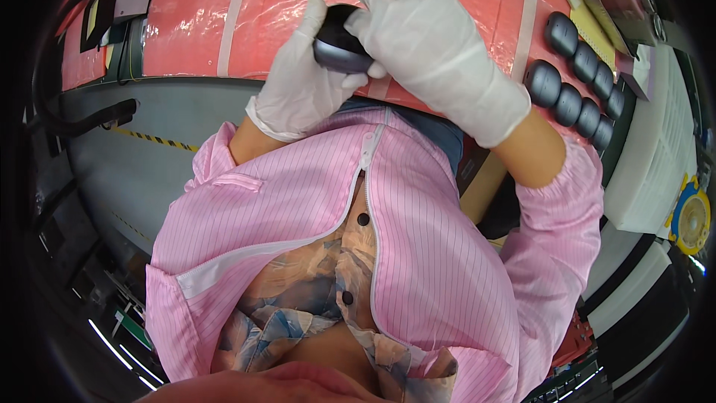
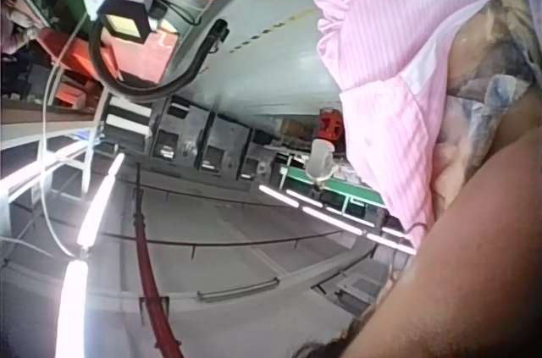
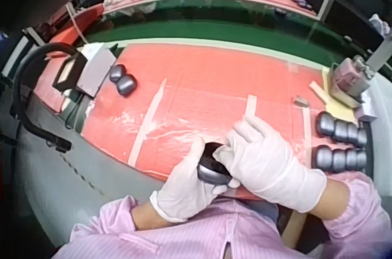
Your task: Wiping down and inspecting electronic cases on an assembly line using a cloth.
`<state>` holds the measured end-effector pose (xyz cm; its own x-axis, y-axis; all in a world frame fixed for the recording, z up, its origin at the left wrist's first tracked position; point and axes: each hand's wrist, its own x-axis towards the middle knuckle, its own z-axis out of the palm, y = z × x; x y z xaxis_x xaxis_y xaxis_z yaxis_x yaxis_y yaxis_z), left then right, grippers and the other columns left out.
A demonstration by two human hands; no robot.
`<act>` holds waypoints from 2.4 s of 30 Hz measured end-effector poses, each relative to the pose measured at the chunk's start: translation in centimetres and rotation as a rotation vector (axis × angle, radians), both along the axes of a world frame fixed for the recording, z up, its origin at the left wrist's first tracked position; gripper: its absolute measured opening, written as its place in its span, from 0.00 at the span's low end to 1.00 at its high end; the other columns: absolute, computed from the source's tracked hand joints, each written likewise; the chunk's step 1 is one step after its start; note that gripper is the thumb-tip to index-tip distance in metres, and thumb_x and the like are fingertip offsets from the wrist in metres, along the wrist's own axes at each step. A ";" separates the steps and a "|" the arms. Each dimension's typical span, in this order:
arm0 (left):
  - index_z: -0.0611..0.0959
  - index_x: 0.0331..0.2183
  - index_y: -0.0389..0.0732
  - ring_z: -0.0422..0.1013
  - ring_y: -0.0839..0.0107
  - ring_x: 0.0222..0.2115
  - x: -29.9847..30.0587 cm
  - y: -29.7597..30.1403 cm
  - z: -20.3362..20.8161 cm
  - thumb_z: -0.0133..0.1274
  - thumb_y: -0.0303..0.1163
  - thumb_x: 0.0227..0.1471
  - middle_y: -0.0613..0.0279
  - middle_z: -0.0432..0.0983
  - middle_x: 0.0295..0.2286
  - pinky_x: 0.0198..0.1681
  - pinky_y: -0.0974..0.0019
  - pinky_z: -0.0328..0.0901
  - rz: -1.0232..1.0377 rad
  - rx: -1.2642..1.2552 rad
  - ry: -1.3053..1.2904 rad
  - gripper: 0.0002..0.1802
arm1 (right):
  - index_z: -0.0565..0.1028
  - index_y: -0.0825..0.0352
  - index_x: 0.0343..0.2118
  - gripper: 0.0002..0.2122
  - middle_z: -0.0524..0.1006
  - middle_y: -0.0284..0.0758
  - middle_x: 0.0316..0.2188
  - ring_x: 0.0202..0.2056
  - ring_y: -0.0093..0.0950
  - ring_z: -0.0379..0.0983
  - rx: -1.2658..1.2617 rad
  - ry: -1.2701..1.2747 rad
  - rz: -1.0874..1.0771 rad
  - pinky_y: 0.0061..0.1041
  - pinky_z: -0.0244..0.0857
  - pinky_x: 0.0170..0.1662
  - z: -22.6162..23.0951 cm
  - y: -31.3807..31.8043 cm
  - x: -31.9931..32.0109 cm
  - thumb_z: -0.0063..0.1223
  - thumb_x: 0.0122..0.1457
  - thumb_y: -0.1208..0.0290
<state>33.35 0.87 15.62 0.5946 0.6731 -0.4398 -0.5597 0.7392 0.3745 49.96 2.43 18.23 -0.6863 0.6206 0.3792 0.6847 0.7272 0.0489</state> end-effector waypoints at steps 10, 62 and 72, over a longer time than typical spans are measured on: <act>0.75 0.34 0.39 0.63 0.70 0.18 0.4 -0.4 -0.1 0.27 0.57 0.63 0.56 0.75 0.26 0.22 0.68 0.59 -0.034 0.117 0.114 0.33 | 0.77 0.60 0.32 0.20 0.70 0.30 0.29 0.37 0.29 0.70 -0.066 -0.195 -0.097 0.28 0.65 0.42 0.2 -1.1 -0.3 0.63 0.29 0.67; 0.75 0.35 0.42 0.72 0.68 0.25 0.2 -0.4 -1.2 0.34 0.55 0.62 0.63 0.75 0.27 0.24 0.64 0.66 -0.087 0.016 -0.038 0.26 | 0.76 0.61 0.28 0.11 0.71 0.30 0.28 0.35 0.28 0.70 0.026 -0.250 -0.013 0.28 0.66 0.48 0.5 -0.9 -0.5 0.58 0.38 0.68; 0.74 0.36 0.40 0.71 0.66 0.25 0.3 -0.3 -1.6 0.34 0.55 0.63 0.61 0.75 0.28 0.23 0.65 0.65 -0.064 0.039 -0.037 0.27 | 0.78 0.60 0.28 0.11 0.68 0.30 0.25 0.33 0.28 0.69 0.069 -0.212 -0.061 0.29 0.66 0.43 1.1 -1.3 -0.7 0.61 0.38 0.68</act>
<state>33.63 0.60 14.00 0.6527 0.6490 -0.3910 -0.5256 0.7595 0.3834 49.22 1.11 19.35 -0.7174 0.6410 0.2731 0.6962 0.6750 0.2444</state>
